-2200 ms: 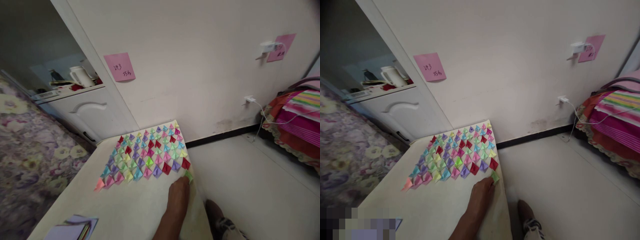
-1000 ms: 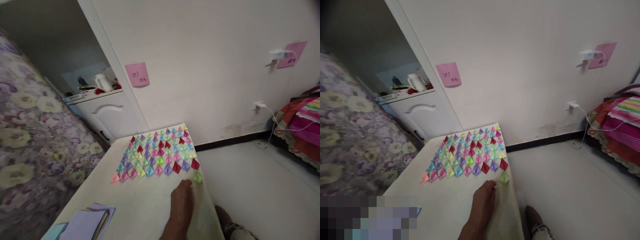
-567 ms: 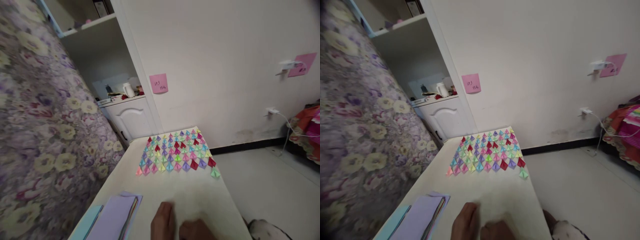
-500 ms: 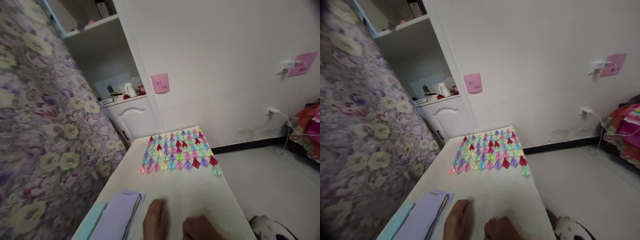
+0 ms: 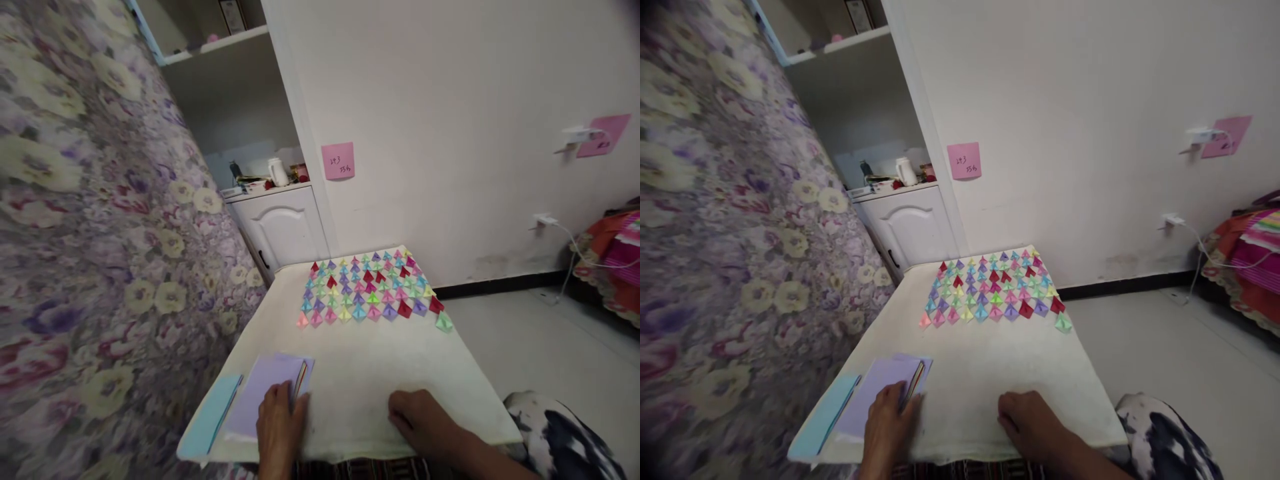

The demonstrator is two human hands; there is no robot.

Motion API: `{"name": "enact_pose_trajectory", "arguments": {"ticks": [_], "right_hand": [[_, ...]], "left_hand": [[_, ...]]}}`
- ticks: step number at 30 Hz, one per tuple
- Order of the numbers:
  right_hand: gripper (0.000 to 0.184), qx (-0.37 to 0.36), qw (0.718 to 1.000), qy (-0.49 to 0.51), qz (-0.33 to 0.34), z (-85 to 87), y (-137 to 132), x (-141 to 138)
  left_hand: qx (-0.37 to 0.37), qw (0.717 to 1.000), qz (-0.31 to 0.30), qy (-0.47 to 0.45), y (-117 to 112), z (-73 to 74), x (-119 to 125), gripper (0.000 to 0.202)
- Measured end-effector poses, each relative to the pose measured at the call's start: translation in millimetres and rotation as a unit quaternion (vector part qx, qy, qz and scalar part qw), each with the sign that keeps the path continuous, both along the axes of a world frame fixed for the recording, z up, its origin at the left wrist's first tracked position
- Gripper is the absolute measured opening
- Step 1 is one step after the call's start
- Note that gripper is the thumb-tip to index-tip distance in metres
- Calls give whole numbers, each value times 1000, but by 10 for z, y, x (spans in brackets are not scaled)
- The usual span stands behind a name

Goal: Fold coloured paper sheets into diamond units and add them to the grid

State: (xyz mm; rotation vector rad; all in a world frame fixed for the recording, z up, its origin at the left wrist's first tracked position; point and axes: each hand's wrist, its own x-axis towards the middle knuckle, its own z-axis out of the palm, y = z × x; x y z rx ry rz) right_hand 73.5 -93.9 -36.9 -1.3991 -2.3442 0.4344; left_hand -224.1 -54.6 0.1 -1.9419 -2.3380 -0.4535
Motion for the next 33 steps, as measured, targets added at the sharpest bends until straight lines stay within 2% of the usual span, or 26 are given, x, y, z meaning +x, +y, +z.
{"name": "enact_pose_trajectory", "arguments": {"ticks": [3, 6, 13, 18, 23, 26, 33], "right_hand": [[13, 1, 1000, -3, -11, 16, -11, -7], [13, 6, 1000, -7, -20, 32, -22, -22], [13, 15, 999, -13, -32, 36, -40, -30], [14, 20, 999, -19, -32, 22, -18, -21], [12, 24, 998, -31, -43, 28, 1, -13], [11, 25, 998, -32, -48, 37, 3, -1], [14, 19, 999, -7, -35, 7, -26, 35]], "left_hand": [[-27, 999, -10, 22, -52, 19, 15, 45], [-19, 999, -18, 35, -102, 51, 11, 40], [-13, 999, 6, 43, -196, 101, -18, 39], [-32, 999, 14, 41, -182, 108, -13, 43], [-38, 997, -11, 64, -134, 102, -29, 38], [-48, 997, -4, 58, -116, 118, -32, 37], [-40, 998, 8, 38, -183, 149, -9, 34]]}}
